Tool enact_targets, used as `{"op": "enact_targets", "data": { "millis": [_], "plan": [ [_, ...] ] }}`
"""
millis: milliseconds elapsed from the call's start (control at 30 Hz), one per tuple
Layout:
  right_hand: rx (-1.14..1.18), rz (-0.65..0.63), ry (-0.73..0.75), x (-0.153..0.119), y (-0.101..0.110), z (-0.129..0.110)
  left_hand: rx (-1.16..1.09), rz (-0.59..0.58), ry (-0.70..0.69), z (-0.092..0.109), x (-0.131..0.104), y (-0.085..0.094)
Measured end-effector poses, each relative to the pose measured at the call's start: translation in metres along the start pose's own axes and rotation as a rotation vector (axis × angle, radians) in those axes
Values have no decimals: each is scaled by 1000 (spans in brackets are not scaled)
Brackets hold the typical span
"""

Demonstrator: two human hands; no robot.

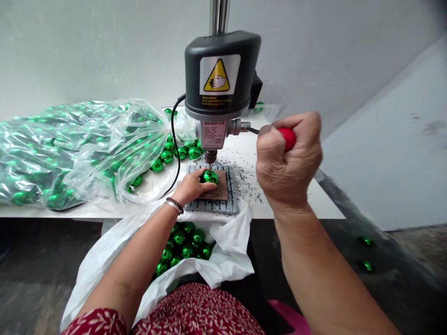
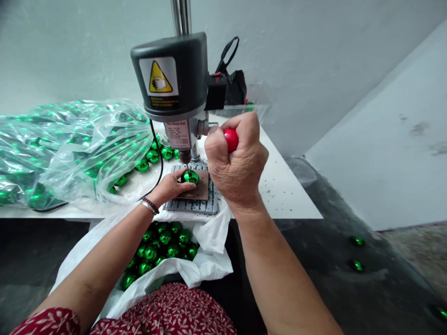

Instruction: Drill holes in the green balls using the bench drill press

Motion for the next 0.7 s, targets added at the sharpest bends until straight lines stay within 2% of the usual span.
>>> {"op": "enact_targets", "data": {
  "millis": [367,533,700],
  "plan": [
    [68,42,98,-23,1,2,34,-2,23,0,-2,3],
    [56,43,102,-30,0,6,34,41,32,-1,-2,4],
    [29,48,105,-39,0,11,42,32,27,-1,-3,4]
  ]
}}
Point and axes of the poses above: each hand's wrist, its own x-axis towards the middle knuckle, its own y-axis out of the back of the hand, z = x × y, the point moved 5 cm from there along x, towards the middle knuckle, and after that the axes turned 6 degrees about x, right-handed, at the moved point
